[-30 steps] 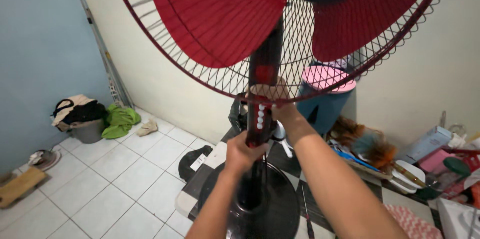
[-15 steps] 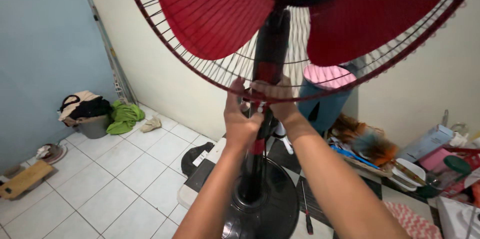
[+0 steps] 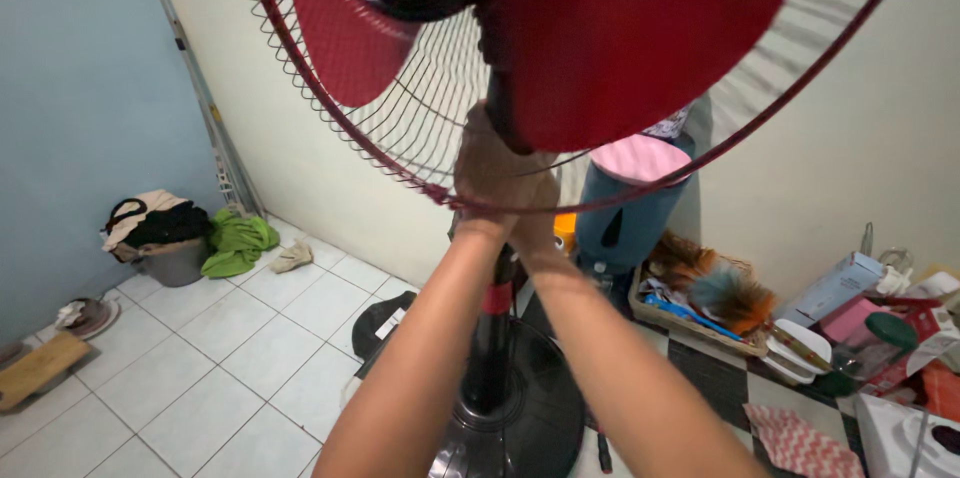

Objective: The person assembles a standing fan by attaching the fan head to the pole and securing it with a screwdriver. They then insert a metal rod into the base and tighten a red collar to complete the assembly.

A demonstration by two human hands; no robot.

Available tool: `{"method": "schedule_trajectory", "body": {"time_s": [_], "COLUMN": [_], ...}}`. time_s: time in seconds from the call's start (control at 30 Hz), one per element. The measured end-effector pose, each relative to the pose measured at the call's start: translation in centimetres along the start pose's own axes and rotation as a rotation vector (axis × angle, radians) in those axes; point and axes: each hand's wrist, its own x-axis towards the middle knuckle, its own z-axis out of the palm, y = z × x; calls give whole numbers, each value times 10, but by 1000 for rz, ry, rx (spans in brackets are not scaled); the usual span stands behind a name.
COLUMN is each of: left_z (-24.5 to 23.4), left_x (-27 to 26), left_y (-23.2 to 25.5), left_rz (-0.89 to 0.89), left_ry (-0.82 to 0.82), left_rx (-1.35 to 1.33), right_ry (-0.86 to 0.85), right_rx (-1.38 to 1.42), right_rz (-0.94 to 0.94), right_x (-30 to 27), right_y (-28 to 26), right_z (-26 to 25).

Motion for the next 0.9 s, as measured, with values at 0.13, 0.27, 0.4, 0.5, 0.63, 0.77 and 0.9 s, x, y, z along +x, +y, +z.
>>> {"method": "schedule_trajectory", "body": {"time_s": [0.13, 0.27, 0.4, 0.5, 0.63, 0.77, 0.9], "left_z": [0, -14, -29, -25, -23, -18, -17], "left_x": [-1, 3, 10, 19, 30, 24, 18], "left_y": [1, -9, -10, -1, 8, 2, -5], "left_rz": [121, 93, 30, -10, -3, 6, -67], "left_ry": [-57, -164, -222, -263, -218, -201, -223], "left_rx": [38, 1, -30, -84, -105, -108, -126], "right_ry": [-42, -194, -386, -533, -597, -596, -492], "right_rx": [-10, 145, 585, 697, 701, 613, 593], "right_rz": [84, 259, 626, 795, 888, 913, 764], "right_x": [-6, -6, 8, 15, 19, 13, 0], "right_y": [-8, -21, -23, -28, -44, -40, -39], "right_z": [-9, -29, -50, -62, -69, -67, -55]}}
